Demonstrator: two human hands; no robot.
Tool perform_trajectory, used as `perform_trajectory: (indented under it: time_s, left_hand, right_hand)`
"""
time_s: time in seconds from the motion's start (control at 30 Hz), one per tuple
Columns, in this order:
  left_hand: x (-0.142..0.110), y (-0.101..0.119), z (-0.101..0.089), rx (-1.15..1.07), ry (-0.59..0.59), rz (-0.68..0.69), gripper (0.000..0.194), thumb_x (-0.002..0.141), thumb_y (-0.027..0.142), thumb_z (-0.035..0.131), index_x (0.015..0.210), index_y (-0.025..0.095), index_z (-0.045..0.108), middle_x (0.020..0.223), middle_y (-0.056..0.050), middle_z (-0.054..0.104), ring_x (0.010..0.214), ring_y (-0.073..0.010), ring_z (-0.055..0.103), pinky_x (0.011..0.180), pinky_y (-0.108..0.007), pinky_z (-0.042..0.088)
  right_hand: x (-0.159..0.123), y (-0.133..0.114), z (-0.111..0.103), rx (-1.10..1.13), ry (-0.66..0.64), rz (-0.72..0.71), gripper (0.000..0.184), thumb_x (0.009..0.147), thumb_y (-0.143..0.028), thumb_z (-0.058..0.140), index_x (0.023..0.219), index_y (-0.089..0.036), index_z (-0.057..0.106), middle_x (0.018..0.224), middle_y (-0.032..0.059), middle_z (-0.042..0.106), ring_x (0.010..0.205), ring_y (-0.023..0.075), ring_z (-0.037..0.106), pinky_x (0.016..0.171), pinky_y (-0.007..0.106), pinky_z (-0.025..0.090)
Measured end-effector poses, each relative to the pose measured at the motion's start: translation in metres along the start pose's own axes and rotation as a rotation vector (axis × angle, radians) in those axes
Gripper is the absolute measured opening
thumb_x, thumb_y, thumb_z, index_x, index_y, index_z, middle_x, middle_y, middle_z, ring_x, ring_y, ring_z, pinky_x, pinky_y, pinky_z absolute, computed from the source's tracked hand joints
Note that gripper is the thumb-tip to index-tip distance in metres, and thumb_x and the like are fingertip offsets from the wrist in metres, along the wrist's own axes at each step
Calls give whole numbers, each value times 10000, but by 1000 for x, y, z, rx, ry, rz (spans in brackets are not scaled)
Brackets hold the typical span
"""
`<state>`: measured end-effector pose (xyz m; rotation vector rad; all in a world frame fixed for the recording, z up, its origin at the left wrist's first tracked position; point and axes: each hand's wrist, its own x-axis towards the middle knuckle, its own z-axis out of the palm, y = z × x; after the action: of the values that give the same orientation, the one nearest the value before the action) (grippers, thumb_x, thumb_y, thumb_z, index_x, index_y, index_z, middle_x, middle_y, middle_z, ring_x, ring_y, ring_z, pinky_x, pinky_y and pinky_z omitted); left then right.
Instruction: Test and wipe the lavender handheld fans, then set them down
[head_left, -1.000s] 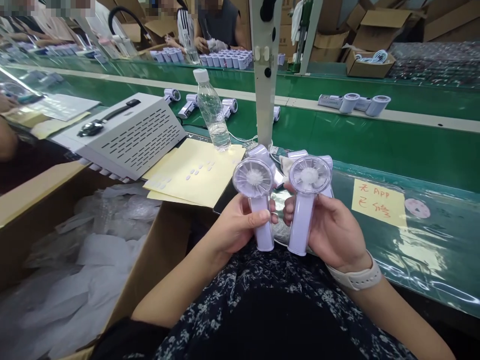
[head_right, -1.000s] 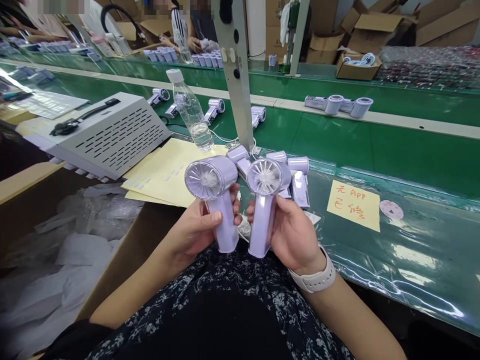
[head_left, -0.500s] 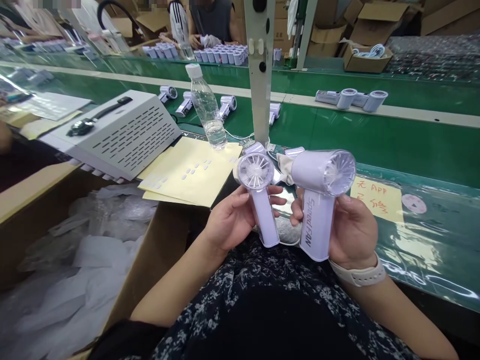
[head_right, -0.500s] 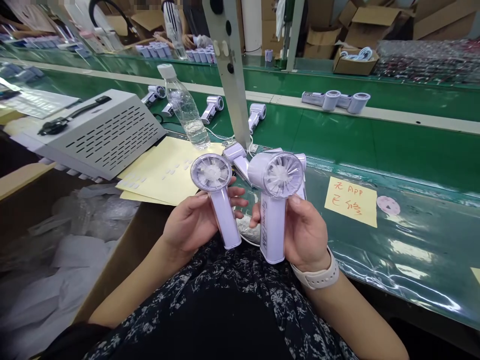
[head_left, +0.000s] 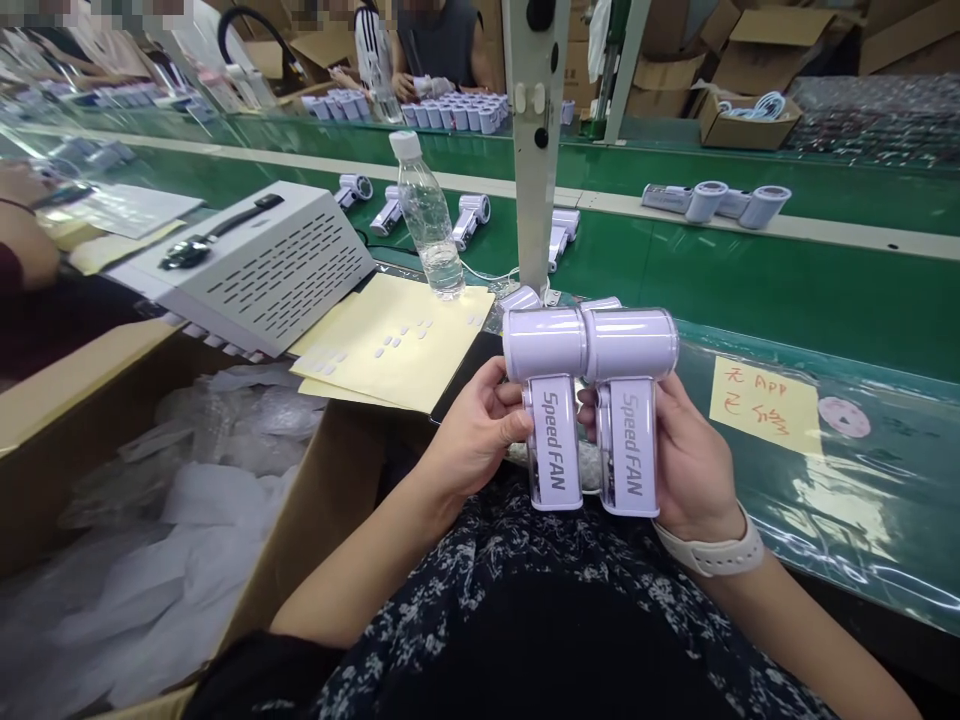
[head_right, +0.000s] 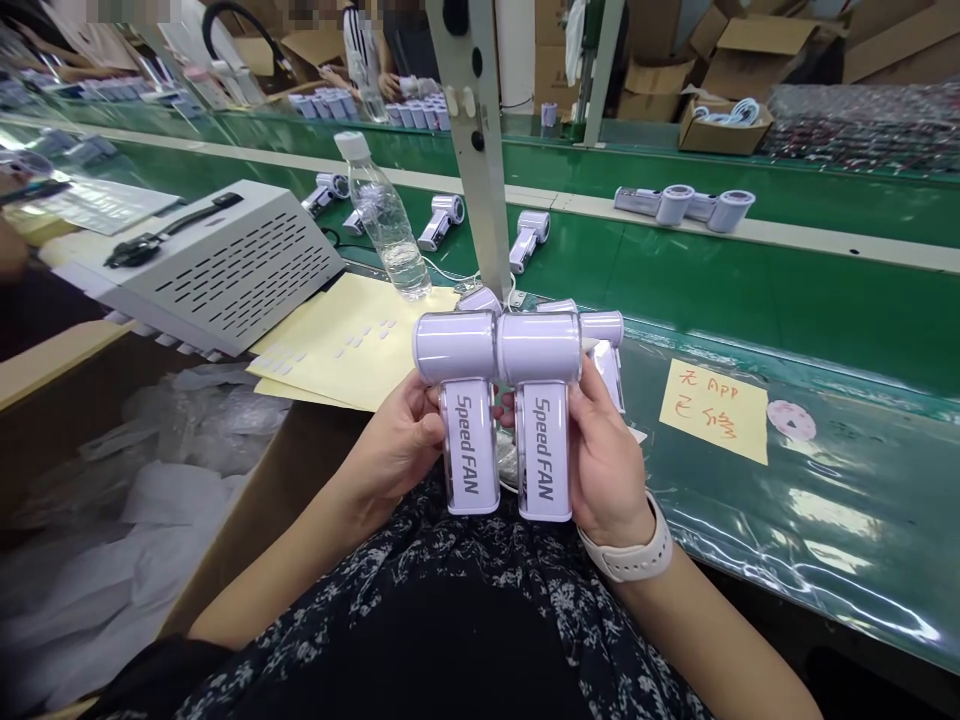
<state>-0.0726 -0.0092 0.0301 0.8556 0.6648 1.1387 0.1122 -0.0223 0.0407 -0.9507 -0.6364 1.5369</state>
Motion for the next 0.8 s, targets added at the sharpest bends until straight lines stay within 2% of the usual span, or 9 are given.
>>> perform_trajectory:
  time_s: [0.13,0.27,0.33,0.43,0.57,0.63,0.7,0.73,0.8]
  left_hand:
    - [2,0,0,17,20,-29,660,608,508,940,1065,193,583,919,-52,776,783,-196,754,670,-260,607]
    - [2,3,0,28,56,-74,735,554,545,952,1070,174,582,917,-71,774,761,-200,745,629,-251,594]
    - [2,4,-1,39,77,-89,758,542,546,957,1085,162,594,906,-71,766,723,-182,725,611,-245,582]
    - [2,3,-3,65,92,-102,770,555,555,950,1112,156,597,981,-102,763,764,-203,728,586,-244,568]
    - [3,5,-6,120,64,-108,687,668,521,904,1168,155,606,1081,-138,758,862,-246,745,619,-261,567]
    - [0,10,-6,220,50,-54,578,723,404,887,1190,170,639,1092,-123,765,921,-263,747,720,-308,587]
    - [-6,16,-3,413,14,97,511,720,280,881,1188,193,694,1110,-104,775,1040,-300,732,905,-398,577]
    - [-9,18,-1,519,-4,212,460,731,248,863,1168,208,725,1123,-94,780,1110,-317,714,1022,-453,530]
    - [-14,20,3,684,-37,445,308,797,236,793,1104,247,771,1135,-67,791,1216,-320,676,1219,-537,332]
  right_hand:
    - [2,3,3,23,52,51,287,944,-339,635,1225,-291,668,858,16,785,706,198,732,709,367,628]
    - [3,7,2,25,109,71,235,909,-310,656,1132,-252,700,822,15,787,674,212,733,646,353,617]
    - [3,8,1,24,84,77,209,914,-325,628,1082,-235,712,822,22,788,684,234,738,629,364,610]
    - [3,9,1,14,37,81,233,936,-364,570,1048,-219,713,812,36,784,666,239,727,625,371,602]
    - [3,6,0,-21,-9,72,258,940,-401,572,1078,-218,691,854,48,775,685,233,716,667,388,611]
    - [-2,2,-5,-116,-53,-32,277,902,-378,671,1149,-251,667,1017,54,777,869,262,738,788,424,619]
    - [-10,-6,-12,-312,-144,-228,431,814,-272,800,1213,-302,643,1210,50,742,1128,308,692,972,486,570]
    - [-14,-10,-15,-420,-213,-348,518,764,-207,842,1228,-324,644,1285,46,715,1238,330,640,1062,518,515]
    - [-21,-16,-22,-571,-368,-556,616,718,-138,861,1256,-361,662,1382,37,668,1380,358,529,1189,563,384]
